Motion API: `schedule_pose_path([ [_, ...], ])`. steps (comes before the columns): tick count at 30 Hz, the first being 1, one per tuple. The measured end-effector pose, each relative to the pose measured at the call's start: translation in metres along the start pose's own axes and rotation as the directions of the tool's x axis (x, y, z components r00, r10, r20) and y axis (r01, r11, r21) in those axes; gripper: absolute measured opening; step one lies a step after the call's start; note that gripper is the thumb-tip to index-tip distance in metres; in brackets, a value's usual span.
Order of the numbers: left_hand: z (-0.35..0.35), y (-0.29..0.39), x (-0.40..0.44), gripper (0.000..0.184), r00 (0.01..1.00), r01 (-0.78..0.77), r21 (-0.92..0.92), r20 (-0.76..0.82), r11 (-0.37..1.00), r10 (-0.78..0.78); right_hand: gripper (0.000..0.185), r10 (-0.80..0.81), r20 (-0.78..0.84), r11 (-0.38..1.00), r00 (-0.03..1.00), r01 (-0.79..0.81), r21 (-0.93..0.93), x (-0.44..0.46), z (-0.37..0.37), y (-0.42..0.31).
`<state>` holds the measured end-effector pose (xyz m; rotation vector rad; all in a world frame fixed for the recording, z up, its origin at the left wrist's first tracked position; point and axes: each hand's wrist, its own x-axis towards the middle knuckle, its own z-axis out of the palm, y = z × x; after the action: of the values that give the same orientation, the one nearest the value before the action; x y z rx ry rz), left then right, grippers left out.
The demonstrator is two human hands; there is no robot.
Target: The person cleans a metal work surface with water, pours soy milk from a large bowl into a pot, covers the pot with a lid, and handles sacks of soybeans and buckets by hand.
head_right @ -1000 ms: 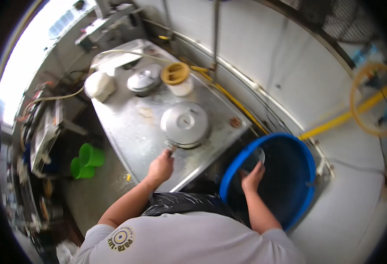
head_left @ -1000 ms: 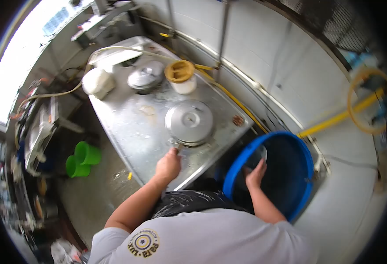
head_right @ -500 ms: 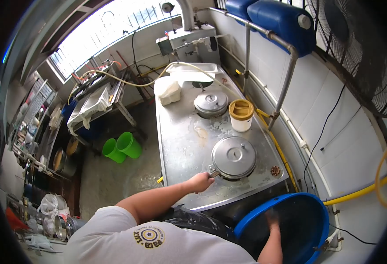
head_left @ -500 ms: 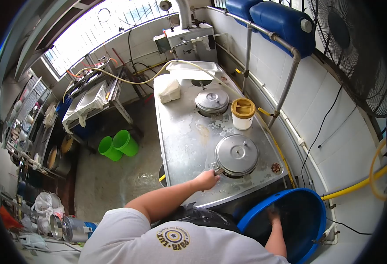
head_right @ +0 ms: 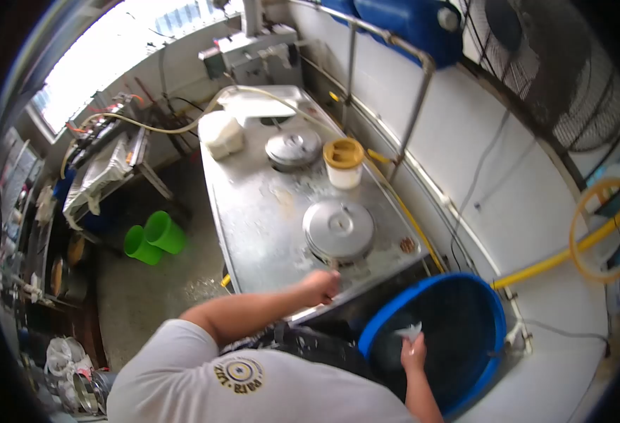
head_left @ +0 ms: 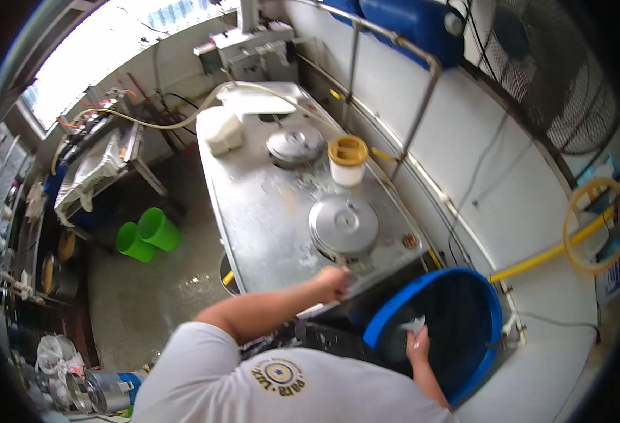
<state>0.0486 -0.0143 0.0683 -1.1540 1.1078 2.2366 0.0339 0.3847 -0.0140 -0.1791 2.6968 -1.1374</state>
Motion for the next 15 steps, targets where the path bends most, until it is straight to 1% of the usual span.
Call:
schedule_pose_path([
  [1, -0.028, 0.013, -0.015, 0.039, 0.985, 0.042, -0.112, 0.173, 0.993, -0.022, 0.037, -0.065, -0.054, 0.998, 0.996, 0.063, -0.028, -0.004, -0.011, -0.014],
  [2, -0.046, 0.026, -0.029, 0.036, 1.000, 0.026, 0.138, -0.021, 0.990, -0.024, 0.036, -0.113, -0.058, 0.993, 0.992, 0.110, -0.051, -0.006, -0.026, -0.031],
  [3, -0.104, 0.039, -0.008, 0.027, 0.978, 0.084, 0.115, 0.181, 0.990, -0.104, 0.036, -0.122, -0.060, 0.989, 0.991, 0.117, -0.089, -0.006, -0.036, -0.039],
  [4, -0.095, 0.055, -0.039, 0.020, 0.998, 0.019, 0.261, 0.053, 0.965, -0.034, 0.033, -0.164, -0.055, 0.982, 0.985, 0.158, -0.100, -0.012, -0.054, -0.075],
  [5, -0.101, 0.055, -0.039, 0.018, 0.996, 0.011, 0.264, 0.081, 0.964, -0.034, 0.030, -0.219, -0.031, 0.974, 0.975, 0.216, -0.076, -0.012, -0.069, -0.101],
  [6, -0.090, 0.055, -0.041, 0.018, 1.000, -0.021, 0.380, -0.004, 0.925, 0.024, 0.030, -0.243, -0.016, 0.967, 0.970, 0.241, -0.080, -0.014, -0.081, -0.128],
  [7, -0.082, 0.059, -0.041, 0.019, 0.997, -0.044, 0.600, -0.026, 0.799, 0.075, 0.033, -0.269, 0.020, 0.947, 0.963, 0.269, -0.177, -0.014, -0.093, -0.149],
  [8, -0.078, 0.042, -0.035, 0.022, 0.886, -0.184, 0.890, -0.034, 0.417, 0.463, 0.035, -0.297, 0.064, 0.915, 0.953, 0.303, -0.266, -0.012, -0.100, -0.167],
  [9, -0.070, 0.028, -0.028, 0.026, 0.638, -0.133, 0.989, 0.136, -0.065, 0.758, 0.035, -0.288, 0.054, 0.914, 0.956, 0.291, -0.283, -0.007, -0.104, -0.186],
  [10, -0.053, 0.029, -0.033, 0.026, 0.641, -0.150, 0.987, 0.145, -0.063, 0.754, 0.037, -0.363, 0.118, 0.866, 0.924, 0.381, -0.324, -0.001, -0.107, -0.204],
  [11, -0.031, 0.032, -0.048, 0.031, 0.584, -0.251, 0.936, 0.349, -0.246, 0.733, 0.039, -0.428, 0.192, 0.809, 0.883, 0.469, -0.355, 0.003, -0.108, -0.223],
  [12, -0.010, 0.034, -0.056, 0.036, 0.502, -0.333, 0.845, 0.535, -0.419, 0.680, 0.039, -0.424, 0.197, 0.804, 0.884, 0.468, -0.366, 0.012, -0.107, -0.244],
  [13, 0.011, 0.034, -0.054, 0.042, 0.692, -0.419, 0.867, 0.497, -0.269, 0.524, 0.041, -0.394, 0.327, 0.766, 0.859, 0.504, -0.400, 0.021, -0.106, -0.267],
  [14, 0.025, 0.026, -0.049, 0.043, 0.749, -0.486, 0.870, 0.465, -0.084, 0.472, 0.043, -0.348, 0.452, 0.727, 0.821, 0.541, -0.422, 0.029, -0.103, -0.288],
  [15, 0.028, 0.011, -0.017, 0.044, 0.753, -0.528, 0.849, 0.486, -0.033, 0.444, 0.043, -0.347, 0.458, 0.722, 0.819, 0.544, -0.426, 0.038, -0.100, -0.311],
])
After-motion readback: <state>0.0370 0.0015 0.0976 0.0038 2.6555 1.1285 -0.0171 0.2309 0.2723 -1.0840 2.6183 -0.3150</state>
